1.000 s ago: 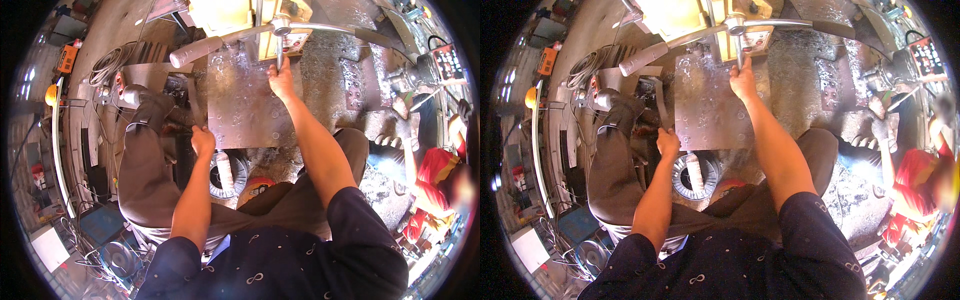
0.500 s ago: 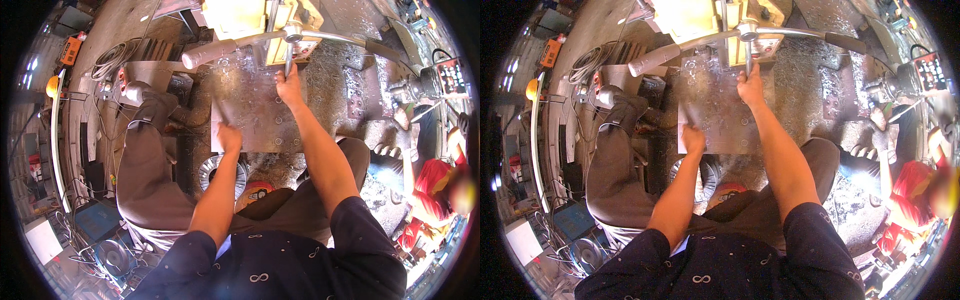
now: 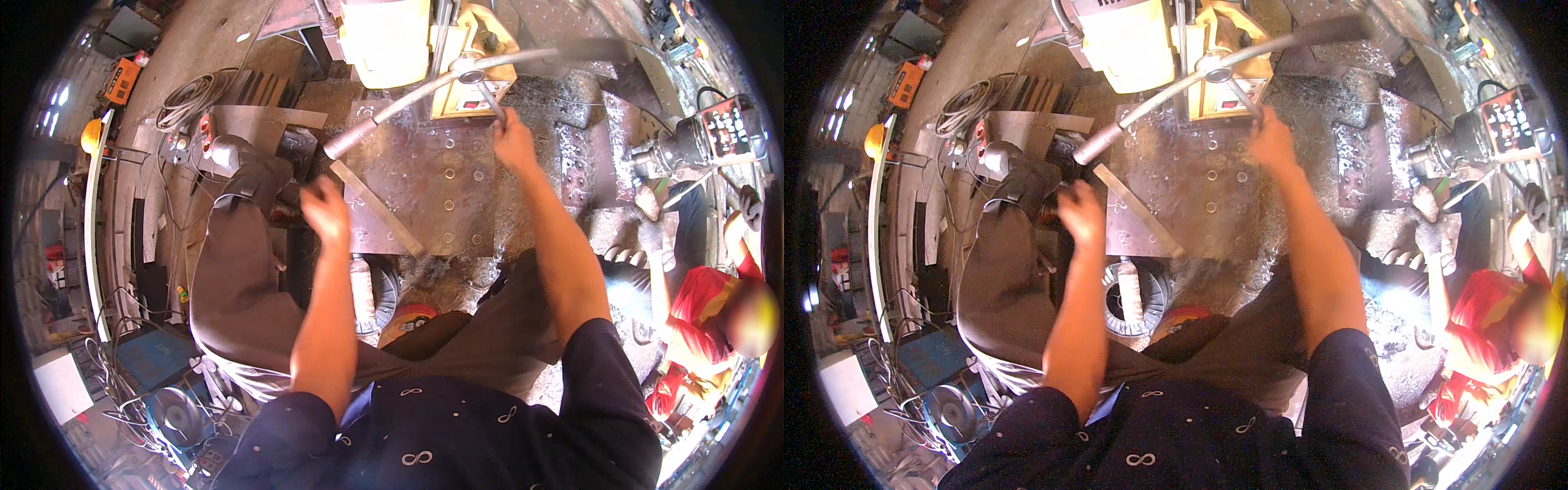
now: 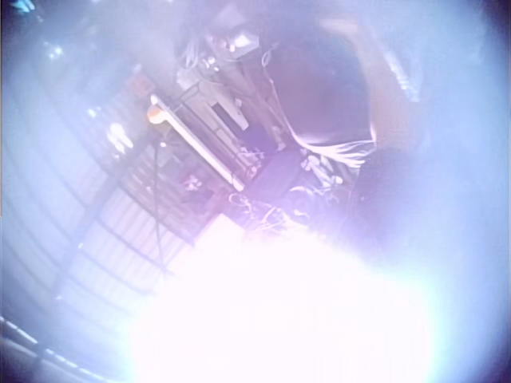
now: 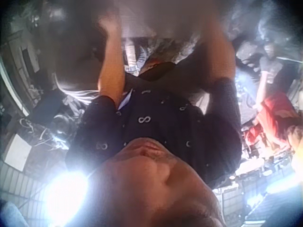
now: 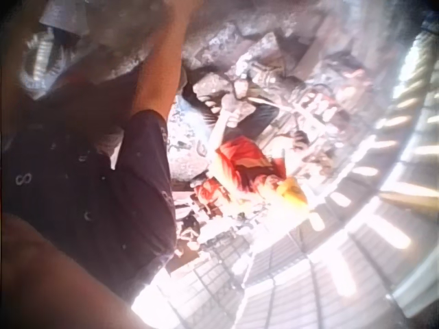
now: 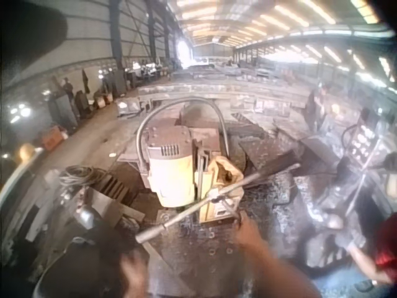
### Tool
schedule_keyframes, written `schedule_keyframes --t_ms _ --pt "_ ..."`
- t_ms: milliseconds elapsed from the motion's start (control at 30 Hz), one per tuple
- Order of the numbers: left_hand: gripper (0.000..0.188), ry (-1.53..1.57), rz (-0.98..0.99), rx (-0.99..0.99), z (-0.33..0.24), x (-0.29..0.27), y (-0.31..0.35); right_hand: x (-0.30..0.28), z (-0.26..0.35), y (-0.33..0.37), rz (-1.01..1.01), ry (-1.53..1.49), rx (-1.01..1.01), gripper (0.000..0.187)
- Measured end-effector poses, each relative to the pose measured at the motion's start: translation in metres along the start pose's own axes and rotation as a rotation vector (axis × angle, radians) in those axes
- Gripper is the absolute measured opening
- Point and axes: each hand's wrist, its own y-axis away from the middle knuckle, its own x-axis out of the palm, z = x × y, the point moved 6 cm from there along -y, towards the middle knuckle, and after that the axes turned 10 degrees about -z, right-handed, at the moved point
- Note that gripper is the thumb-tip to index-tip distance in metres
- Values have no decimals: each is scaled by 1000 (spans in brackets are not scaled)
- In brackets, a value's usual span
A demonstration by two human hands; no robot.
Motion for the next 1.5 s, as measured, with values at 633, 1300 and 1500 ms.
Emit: schedule_keyframes --t_ms 633,1300,1500 --pt "100 -785 458 1014 -402 70 -15 -72 -17 -109 -129 592 -288 40" --pt "91 -616 256 983 -402 47 1 -56 -31 -152 -23 565 -330 33" --pt "96 -581 291 921 -389 37 -21 -69 9 -124 -136 601 -345 36"
